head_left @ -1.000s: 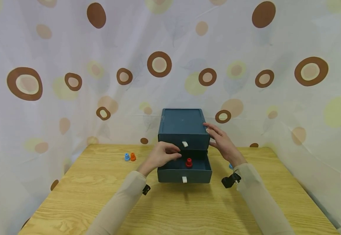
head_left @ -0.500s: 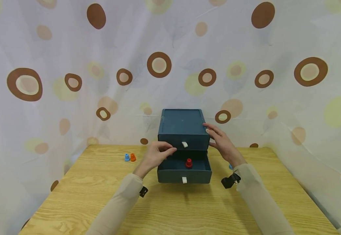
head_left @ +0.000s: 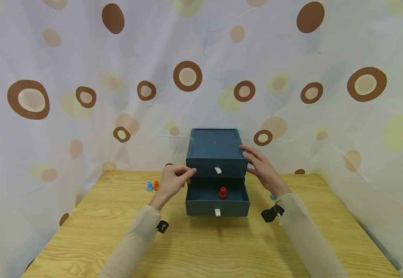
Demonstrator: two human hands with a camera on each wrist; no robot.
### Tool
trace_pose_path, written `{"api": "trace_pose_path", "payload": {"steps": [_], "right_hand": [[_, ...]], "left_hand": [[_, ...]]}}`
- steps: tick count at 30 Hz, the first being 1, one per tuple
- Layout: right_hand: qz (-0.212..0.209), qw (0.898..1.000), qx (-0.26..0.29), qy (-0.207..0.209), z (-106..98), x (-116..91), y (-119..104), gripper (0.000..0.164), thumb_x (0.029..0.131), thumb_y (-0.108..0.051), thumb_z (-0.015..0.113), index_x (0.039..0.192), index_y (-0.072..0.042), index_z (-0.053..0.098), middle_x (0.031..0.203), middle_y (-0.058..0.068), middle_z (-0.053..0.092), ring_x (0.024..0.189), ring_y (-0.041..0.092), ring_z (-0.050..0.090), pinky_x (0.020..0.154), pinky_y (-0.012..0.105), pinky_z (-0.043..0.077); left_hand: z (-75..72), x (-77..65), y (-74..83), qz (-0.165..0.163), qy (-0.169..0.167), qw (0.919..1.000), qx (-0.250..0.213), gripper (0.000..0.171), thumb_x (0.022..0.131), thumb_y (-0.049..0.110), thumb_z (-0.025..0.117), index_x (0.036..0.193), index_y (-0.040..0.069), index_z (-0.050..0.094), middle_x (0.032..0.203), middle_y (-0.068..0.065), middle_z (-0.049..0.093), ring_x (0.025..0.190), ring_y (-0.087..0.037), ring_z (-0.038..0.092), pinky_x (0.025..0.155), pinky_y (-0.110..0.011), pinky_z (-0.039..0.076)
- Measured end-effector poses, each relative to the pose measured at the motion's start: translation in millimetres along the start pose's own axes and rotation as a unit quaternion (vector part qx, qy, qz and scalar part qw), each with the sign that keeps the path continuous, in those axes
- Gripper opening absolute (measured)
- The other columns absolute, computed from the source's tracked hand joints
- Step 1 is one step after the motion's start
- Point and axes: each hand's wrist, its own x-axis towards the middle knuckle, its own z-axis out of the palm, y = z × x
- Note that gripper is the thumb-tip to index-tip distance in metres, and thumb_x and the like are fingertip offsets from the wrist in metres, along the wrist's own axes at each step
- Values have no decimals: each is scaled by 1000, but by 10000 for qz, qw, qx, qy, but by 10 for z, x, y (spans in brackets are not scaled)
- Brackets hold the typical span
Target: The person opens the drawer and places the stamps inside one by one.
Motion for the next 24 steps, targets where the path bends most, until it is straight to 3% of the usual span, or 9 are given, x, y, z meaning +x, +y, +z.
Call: {"api": "trace_pose_path", "payload": {"steps": [6, 12, 19, 24], "right_hand": [[12, 10000, -27, 8, -5, -10, 4, 58, 103, -45, 44, 154, -19, 33, 165, 5, 14, 151, 37, 10, 117, 62, 19], [6, 10000, -38, 13, -11, -20, 3, 57, 104, -44, 43, 154, -19, 32, 165, 5, 13, 151, 37, 11, 117, 63, 19], [4, 10000, -45, 3, -9, -7, -3, 57, 104, -45, 44, 154, -20, 33, 165, 4, 14, 151, 36, 11, 117, 62, 18], [14, 10000, -48, 8, 3, -5, -15, 56, 104, -44, 43, 154, -20, 33, 165, 4, 14, 151, 36, 11, 117, 62, 19]], "left_hand": [[-106, -91, 182, -148, -14, 9998, -166, 22, 93, 12, 68, 89, -9, 73, 68, -26, 64, 47, -15, 48, 46, -23, 42], [-173, -105, 107, -61, 109, 9992, -367, 21, 94, 10, 66, 85, -9, 71, 67, -26, 62, 48, -20, 50, 49, -26, 46], [-304, -94, -320, -475, 327, 9968, -549, 21, 95, 22, 66, 89, 3, 75, 65, -10, 65, 52, -20, 57, 52, -26, 46], [-451, -150, -505, -874, 291, 9940, -585, 32, 95, 33, 65, 94, 3, 74, 68, -5, 66, 55, -20, 61, 49, -24, 43]]}}
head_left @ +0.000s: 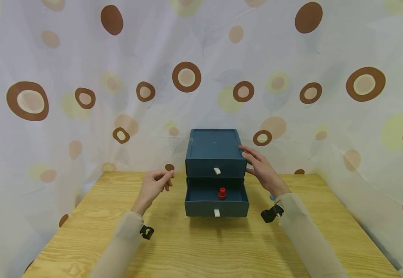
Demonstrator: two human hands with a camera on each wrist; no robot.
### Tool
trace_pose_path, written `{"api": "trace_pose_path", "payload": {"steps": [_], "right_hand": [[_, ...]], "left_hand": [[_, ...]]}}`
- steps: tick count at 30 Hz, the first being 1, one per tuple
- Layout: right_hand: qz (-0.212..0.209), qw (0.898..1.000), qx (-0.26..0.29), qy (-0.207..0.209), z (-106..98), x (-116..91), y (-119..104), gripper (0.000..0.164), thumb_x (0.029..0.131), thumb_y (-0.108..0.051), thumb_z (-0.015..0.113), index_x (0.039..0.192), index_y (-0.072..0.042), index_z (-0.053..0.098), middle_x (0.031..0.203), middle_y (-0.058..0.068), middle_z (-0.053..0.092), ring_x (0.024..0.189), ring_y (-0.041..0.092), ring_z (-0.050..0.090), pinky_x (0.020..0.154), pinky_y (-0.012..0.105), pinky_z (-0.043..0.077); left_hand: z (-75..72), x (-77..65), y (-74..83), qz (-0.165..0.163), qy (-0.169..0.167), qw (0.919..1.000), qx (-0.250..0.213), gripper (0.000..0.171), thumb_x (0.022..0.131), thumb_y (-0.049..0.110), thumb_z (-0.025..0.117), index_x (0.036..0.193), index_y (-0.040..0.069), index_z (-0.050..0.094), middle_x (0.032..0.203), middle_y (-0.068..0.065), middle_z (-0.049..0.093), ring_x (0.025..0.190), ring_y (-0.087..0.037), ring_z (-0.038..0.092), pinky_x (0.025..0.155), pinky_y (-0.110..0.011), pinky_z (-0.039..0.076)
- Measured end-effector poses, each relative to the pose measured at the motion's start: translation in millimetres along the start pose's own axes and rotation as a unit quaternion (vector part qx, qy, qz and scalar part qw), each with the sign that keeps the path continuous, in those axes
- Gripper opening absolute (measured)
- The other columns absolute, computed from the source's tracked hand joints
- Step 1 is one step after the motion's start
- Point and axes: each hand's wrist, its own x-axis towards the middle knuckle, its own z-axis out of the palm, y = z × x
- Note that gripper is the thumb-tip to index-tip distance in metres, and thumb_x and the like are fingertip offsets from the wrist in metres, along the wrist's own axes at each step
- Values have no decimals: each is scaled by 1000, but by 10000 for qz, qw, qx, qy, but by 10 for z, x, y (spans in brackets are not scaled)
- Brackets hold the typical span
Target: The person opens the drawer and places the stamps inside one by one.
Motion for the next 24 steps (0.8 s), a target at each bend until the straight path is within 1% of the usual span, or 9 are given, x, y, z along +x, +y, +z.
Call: {"api": "trace_pose_path", "payload": {"steps": [3, 9, 11, 13, 16, 18, 20, 22, 24], "right_hand": [[-2, 10000, 3, -19, 8, 5, -19, 56, 104, -44, 44, 154, -21, 33, 165, 4, 14, 151, 36, 11, 117, 62, 20], [32, 10000, -44, -12, 11, -17, -34, 56, 104, -43, 43, 154, -20, 32, 165, 5, 15, 151, 36, 12, 117, 62, 20], [27, 10000, -66, -19, 22, -22, -26, 57, 104, -44, 43, 154, -20, 32, 165, 5, 15, 151, 36, 12, 117, 62, 20], [16, 10000, -58, -21, 27, -19, -20, 57, 104, -44, 43, 154, -20, 32, 165, 5, 15, 151, 36, 12, 117, 62, 20], [16, 10000, -52, 6, 24, -19, -16, 56, 104, -43, 43, 154, -20, 32, 165, 6, 15, 151, 36, 11, 117, 62, 20], [7, 10000, -56, 8, 16, -20, -11, 57, 104, -44, 43, 154, -19, 32, 165, 6, 14, 151, 37, 11, 117, 62, 19], [-21, 10000, -61, -9, 11, -23, -8, 58, 104, -45, 43, 154, -19, 32, 165, 6, 14, 151, 37, 10, 117, 62, 19], [-57, 10000, -49, -36, 9, -21, -2, 58, 104, -45, 43, 154, -19, 32, 165, 6, 14, 151, 37, 10, 117, 62, 19], [-94, 9999, -50, -92, 9, -15, 3, 59, 104, -45, 43, 155, -18, 31, 165, 7, 13, 151, 38, 10, 117, 62, 19]], "left_hand": [[-112, -22, -66, -200, 85, 9998, -49, 33, 95, 35, 65, 97, 3, 74, 70, -4, 67, 57, -20, 62, 49, -22, 44], [-309, -82, -184, -651, 341, 9973, -72, 38, 94, 38, 65, 101, 2, 72, 73, -4, 70, 65, -26, 67, 51, -21, 46], [-375, -129, -149, -845, 350, 9958, -45, 37, 96, 35, 64, 104, 0, 72, 74, -3, 70, 69, -28, 68, 53, -22, 47], [-445, -162, -114, -1015, 337, 9943, 23, 36, 98, 32, 62, 108, -1, 71, 74, 0, 70, 70, -25, 68, 54, -23, 47], [-551, -163, -146, -1208, 312, 9922, 68, 34, 98, 27, 61, 114, -2, 69, 74, 6, 70, 75, -25, 69, 56, -24, 47], [-618, -135, -277, -1299, 385, 9907, 112, 35, 97, 29, 63, 116, 0, 68, 77, 8, 71, 77, -19, 69, 59, -25, 48], [-676, -115, -408, -1370, 401, 9896, 195, 39, 96, 32, 65, 119, 2, 67, 84, 6, 73, 80, -18, 69, 62, -27, 50], [-717, -121, -478, -1452, 398, 9879, 365, 41, 95, 34, 66, 121, 3, 67, 92, 2, 74, 84, -17, 69, 67, -31, 52], [-746, -133, -514, -1539, 386, 9860, 519, 41, 94, 34, 67, 122, 3, 67, 101, -3, 74, 90, -21, 69, 72, -36, 53]]}}
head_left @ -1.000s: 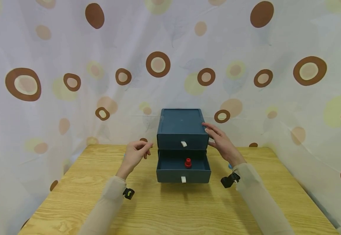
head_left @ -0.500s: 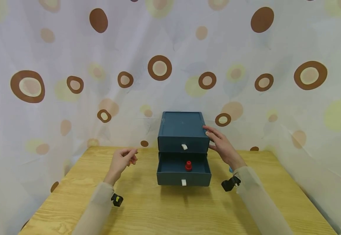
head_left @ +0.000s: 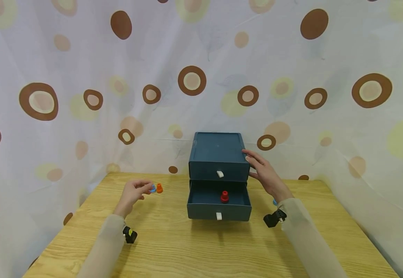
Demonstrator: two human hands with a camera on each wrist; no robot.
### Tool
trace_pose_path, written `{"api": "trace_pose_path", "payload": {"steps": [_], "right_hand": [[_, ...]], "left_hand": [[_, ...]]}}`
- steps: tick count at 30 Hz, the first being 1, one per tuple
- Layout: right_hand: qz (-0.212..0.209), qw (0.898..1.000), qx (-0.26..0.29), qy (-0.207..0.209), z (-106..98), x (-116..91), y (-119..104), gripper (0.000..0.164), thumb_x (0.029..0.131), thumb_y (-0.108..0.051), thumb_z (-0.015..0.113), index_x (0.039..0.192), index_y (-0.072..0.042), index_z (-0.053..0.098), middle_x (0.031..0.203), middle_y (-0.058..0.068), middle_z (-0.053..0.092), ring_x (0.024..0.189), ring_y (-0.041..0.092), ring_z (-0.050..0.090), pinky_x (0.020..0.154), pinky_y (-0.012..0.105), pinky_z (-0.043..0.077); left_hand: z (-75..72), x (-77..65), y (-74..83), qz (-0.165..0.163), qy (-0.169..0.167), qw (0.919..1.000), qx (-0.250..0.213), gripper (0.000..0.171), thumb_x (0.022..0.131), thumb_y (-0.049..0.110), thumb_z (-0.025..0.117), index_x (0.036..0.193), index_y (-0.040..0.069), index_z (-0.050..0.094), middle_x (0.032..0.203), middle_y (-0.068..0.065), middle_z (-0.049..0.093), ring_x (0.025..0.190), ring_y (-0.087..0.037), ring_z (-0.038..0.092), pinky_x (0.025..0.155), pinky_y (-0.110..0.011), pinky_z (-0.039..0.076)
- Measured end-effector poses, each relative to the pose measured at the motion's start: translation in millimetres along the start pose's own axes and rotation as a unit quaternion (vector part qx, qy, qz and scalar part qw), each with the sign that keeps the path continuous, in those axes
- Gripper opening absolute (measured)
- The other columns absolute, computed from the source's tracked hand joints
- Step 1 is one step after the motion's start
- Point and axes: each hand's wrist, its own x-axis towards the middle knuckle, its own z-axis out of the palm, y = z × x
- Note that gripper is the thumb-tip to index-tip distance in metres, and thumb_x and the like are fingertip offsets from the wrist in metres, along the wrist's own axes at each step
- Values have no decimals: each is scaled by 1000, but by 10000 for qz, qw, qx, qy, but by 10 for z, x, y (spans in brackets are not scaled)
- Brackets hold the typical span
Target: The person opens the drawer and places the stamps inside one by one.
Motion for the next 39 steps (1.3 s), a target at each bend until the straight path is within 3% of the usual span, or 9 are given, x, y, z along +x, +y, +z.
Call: {"api": "trace_pose_path", "payload": {"steps": [8, 23, 28, 30, 36, 39], "right_hand": [[-9, 10000, 5, 30, 13, 26, 21, 59, 104, -45, 43, 154, -18, 31, 165, 7, 12, 151, 39, 10, 117, 63, 19], [-20, 9999, -54, 95, 7, -4, 15, 59, 104, -45, 43, 154, -18, 32, 165, 7, 13, 151, 38, 10, 117, 62, 20], [31, 10000, -53, 35, 11, -19, 48, 58, 104, -45, 43, 155, -19, 31, 165, 7, 13, 151, 38, 10, 117, 61, 21], [15, 10000, -53, 51, 3, -22, 52, 58, 104, -44, 43, 155, -18, 31, 165, 7, 13, 151, 38, 11, 117, 62, 21], [-70, 9999, -46, 96, -19, -6, 28, 58, 104, -45, 43, 154, -18, 32, 165, 7, 15, 150, 37, 13, 117, 62, 21], [-41, 10000, -25, 68, -11, -5, 26, 58, 104, -45, 43, 154, -18, 32, 165, 6, 15, 151, 37, 13, 116, 62, 20]], "left_hand": [[-15, 36, -45, -242, -84, 9997, 7, 44, 95, 33, 66, 127, 3, 64, 118, -11, 66, 112, -37, 60, 89, -47, 51], [72, 157, -126, -740, 853, 9922, -525, 42, 95, 20, 65, 133, 3, 58, 128, -16, 60, 104, -28, 57, 79, -36, 49], [78, 180, -173, -968, 785, 9903, -607, 44, 96, 16, 64, 136, 1, 55, 129, -16, 57, 105, -25, 55, 76, -32, 49], [86, 200, -192, -1028, 657, 9907, -608, 45, 96, 16, 64, 137, 1, 54, 130, -16, 57, 102, -22, 56, 74, -31, 48], [110, 272, -227, -1005, 410, 9923, -590, 46, 96, 14, 64, 139, 0, 52, 130, -22, 58, 68, -15, 49, 59, -26, 42], [105, 289, -242, -1009, 499, 9918, -606, 47, 96, 12, 64, 139, -2, 52, 132, -22, 57, 69, -16, 49, 59, -26, 43]]}}
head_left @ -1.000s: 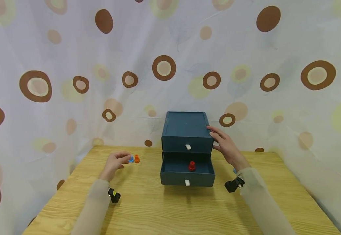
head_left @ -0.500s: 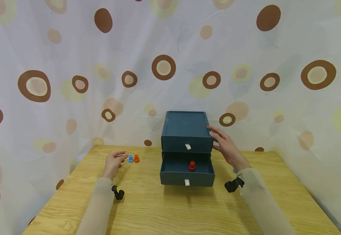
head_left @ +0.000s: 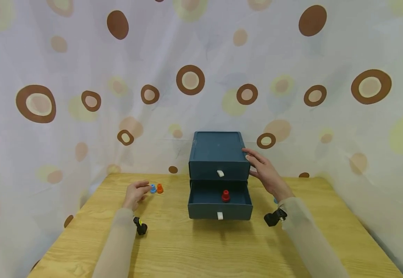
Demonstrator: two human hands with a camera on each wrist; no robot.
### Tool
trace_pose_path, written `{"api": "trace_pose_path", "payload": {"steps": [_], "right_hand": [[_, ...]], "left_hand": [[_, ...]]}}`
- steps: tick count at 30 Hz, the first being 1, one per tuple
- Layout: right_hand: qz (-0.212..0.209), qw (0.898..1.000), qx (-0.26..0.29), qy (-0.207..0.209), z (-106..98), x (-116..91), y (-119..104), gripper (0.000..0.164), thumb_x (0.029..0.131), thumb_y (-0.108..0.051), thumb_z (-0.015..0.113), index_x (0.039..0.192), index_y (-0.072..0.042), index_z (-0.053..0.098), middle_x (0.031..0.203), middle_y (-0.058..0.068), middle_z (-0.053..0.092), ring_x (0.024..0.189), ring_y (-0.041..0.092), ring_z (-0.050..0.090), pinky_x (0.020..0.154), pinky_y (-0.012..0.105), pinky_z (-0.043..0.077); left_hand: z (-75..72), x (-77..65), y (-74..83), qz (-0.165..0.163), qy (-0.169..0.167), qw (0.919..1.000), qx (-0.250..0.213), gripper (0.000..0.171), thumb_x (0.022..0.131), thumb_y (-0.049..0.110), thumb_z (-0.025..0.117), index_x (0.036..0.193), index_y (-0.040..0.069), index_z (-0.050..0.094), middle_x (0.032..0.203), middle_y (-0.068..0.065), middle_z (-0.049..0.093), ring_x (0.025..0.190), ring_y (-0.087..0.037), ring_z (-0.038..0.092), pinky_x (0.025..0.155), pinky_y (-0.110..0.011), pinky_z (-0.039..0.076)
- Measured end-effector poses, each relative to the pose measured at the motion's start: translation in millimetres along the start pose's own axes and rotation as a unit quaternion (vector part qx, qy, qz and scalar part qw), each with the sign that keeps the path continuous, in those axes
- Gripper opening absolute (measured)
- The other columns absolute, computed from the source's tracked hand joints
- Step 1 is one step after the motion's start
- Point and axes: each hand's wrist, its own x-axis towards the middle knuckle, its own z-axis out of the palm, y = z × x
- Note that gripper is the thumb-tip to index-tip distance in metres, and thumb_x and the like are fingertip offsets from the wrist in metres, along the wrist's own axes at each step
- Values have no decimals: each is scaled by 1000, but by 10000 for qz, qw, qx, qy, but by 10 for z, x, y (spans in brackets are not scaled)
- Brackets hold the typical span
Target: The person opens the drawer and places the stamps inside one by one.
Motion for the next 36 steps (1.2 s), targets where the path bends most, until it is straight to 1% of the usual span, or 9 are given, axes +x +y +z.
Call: {"api": "trace_pose_path", "payload": {"steps": [4, 8, 10, 15, 19, 23, 28, 31, 36], "right_hand": [[43, 10000, 3, -27, 25, -5, 8, 58, 104, -44, 43, 155, -18, 32, 165, 6, 15, 151, 37, 12, 116, 63, 20], [14, 10000, 5, -33, 47, 13, 13, 58, 104, -45, 43, 154, -19, 32, 164, 6, 16, 151, 36, 13, 116, 62, 21], [15, 10000, 5, -30, 54, 28, 12, 58, 104, -45, 44, 154, -19, 33, 164, 6, 17, 151, 36, 13, 116, 62, 21], [40, 10000, -1, -25, 53, 53, -10, 58, 104, -44, 43, 154, -18, 33, 164, 7, 16, 151, 37, 13, 116, 63, 21], [30, 10000, 10, -32, 36, 65, -31, 58, 104, -44, 43, 154, -18, 33, 164, 7, 15, 151, 37, 12, 116, 62, 20], [5, 10000, -4, -4, 11, 64, -45, 57, 104, -44, 43, 154, -18, 32, 165, 7, 14, 150, 37, 12, 117, 62, 20], [29, 10000, 29, -13, -2, 50, -56, 57, 104, -44, 43, 154, -18, 32, 165, 7, 13, 150, 37, 12, 117, 62, 20], [57, 10000, 53, -13, -2, 38, -48, 58, 104, -44, 43, 154, -18, 32, 165, 6, 13, 151, 37, 12, 117, 62, 19], [76, 9999, 84, -6, 9, 11, -17, 57, 104, -43, 43, 154, -18, 32, 165, 6, 14, 151, 36, 11, 117, 62, 19]], "left_hand": [[-28, 14, -36, -38, 67, 9999, 68, 47, 96, 13, 64, 140, 0, 52, 134, -19, 54, 82, -19, 54, 67, -28, 48], [-59, 22, -70, -12, -83, 9999, 136, 50, 96, 14, 63, 142, 1, 49, 141, -19, 50, 103, -24, 54, 75, -29, 52], [-75, 30, -77, 15, -189, 9997, 153, 51, 97, 15, 62, 144, 2, 47, 144, -19, 47, 108, -26, 53, 74, -28, 52], [-98, 106, -75, 58, -432, 9987, 276, 51, 99, 14, 59, 146, 2, 44, 149, -21, 43, 102, -20, 55, 69, -24, 50], [-83, 167, -63, 33, -546, 9977, 400, 50, 99, 13, 58, 146, 1, 44, 149, -22, 43, 98, -17, 56, 68, -23, 49], [-55, 184, -45, 62, -608, 9969, 489, 49, 99, 11, 58, 145, 1, 44, 147, -22, 45, 99, -15, 57, 70, -23, 49], [-10, 193, -46, 122, -608, 9969, 490, 49, 98, 8, 59, 144, -2, 46, 144, -24, 48, 93, -11, 57, 68, -23, 49], [17, 184, -53, 163, -586, 9965, 578, 48, 97, 7, 59, 143, -3, 47, 142, -26, 48, 92, -13, 57, 68, -23, 48], [38, 163, -77, 82, -526, 9961, 702, 46, 97, 7, 59, 141, -2, 49, 141, -26, 49, 98, -19, 58, 69, -25, 48]]}}
